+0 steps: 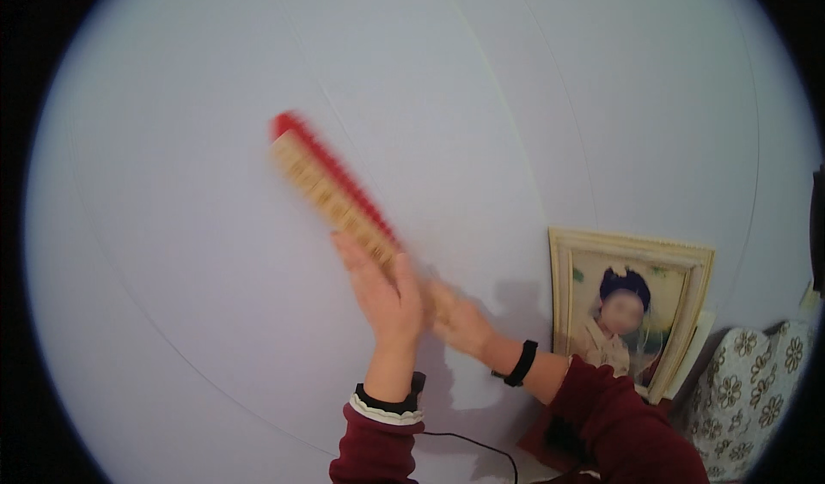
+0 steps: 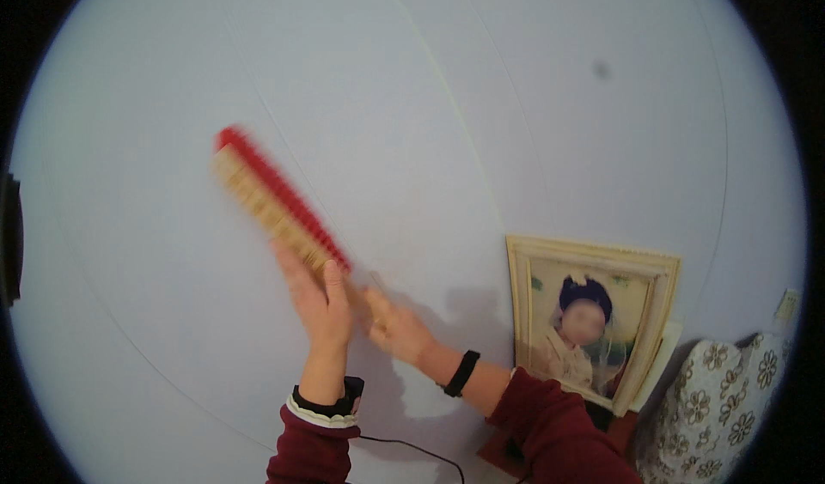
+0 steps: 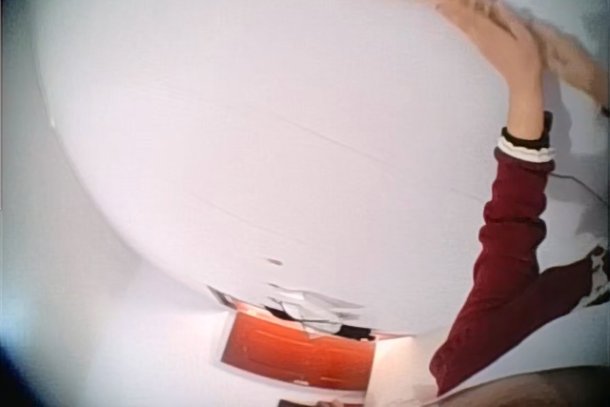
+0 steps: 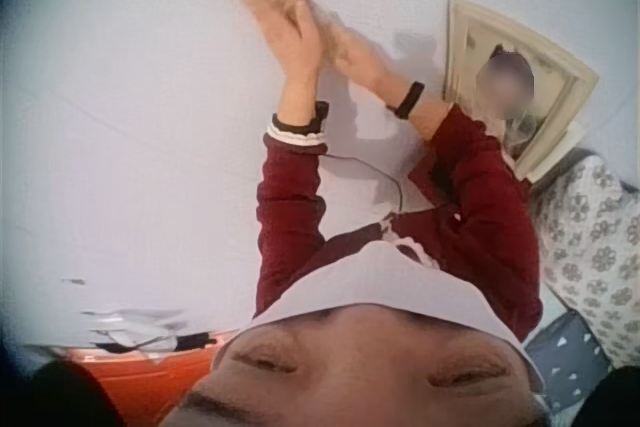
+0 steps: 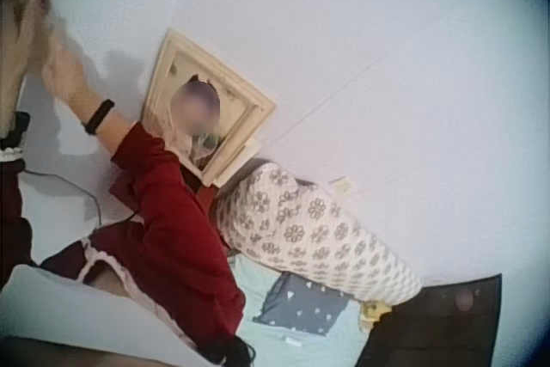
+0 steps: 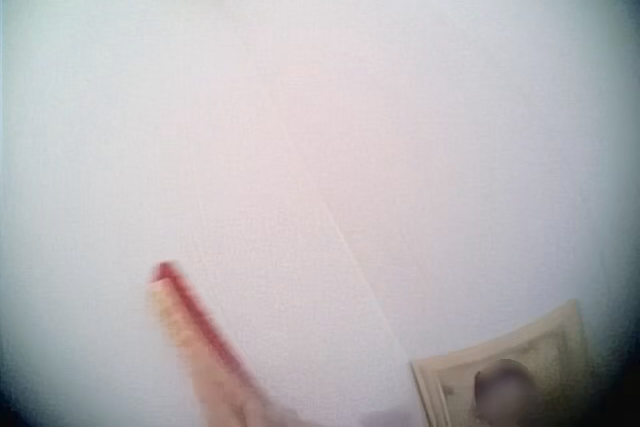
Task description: The person uses a red-bristled brush to sweep a light-blue bedsheet, a floral pillow, and a wall. The person also picks up and folds a black cloth before resuming brushing the wall and moving toward the doorway.
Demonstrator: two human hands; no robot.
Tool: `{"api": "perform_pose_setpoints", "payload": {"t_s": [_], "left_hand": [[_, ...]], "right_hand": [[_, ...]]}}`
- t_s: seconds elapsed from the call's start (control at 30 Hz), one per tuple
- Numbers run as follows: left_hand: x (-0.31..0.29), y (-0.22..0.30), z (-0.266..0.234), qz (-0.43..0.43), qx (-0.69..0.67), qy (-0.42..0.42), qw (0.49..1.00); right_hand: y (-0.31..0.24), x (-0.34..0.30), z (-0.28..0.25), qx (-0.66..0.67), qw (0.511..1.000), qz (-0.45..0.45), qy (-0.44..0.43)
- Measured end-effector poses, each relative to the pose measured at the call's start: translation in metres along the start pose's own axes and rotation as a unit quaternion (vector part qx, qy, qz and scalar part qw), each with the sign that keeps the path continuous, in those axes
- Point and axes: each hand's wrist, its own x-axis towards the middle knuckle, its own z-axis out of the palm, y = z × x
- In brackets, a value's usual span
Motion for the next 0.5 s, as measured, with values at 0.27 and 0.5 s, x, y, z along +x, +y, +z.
{"api": "perform_pose_setpoints", "payload": {"t_s": [0.27,0.5], "left_hand": [[-0.053,0.004,-0.024,0.039,0.025,-0.05,0.998],[-0.11,0.009,0.028,-0.006,-0.059,-0.311,0.949]], "right_hand": [[-0.006,-0.064,0.018,0.191,0.96,0.16,-0.125],[0.065,-0.104,0.027,0.192,0.96,0.171,0.109]]}}
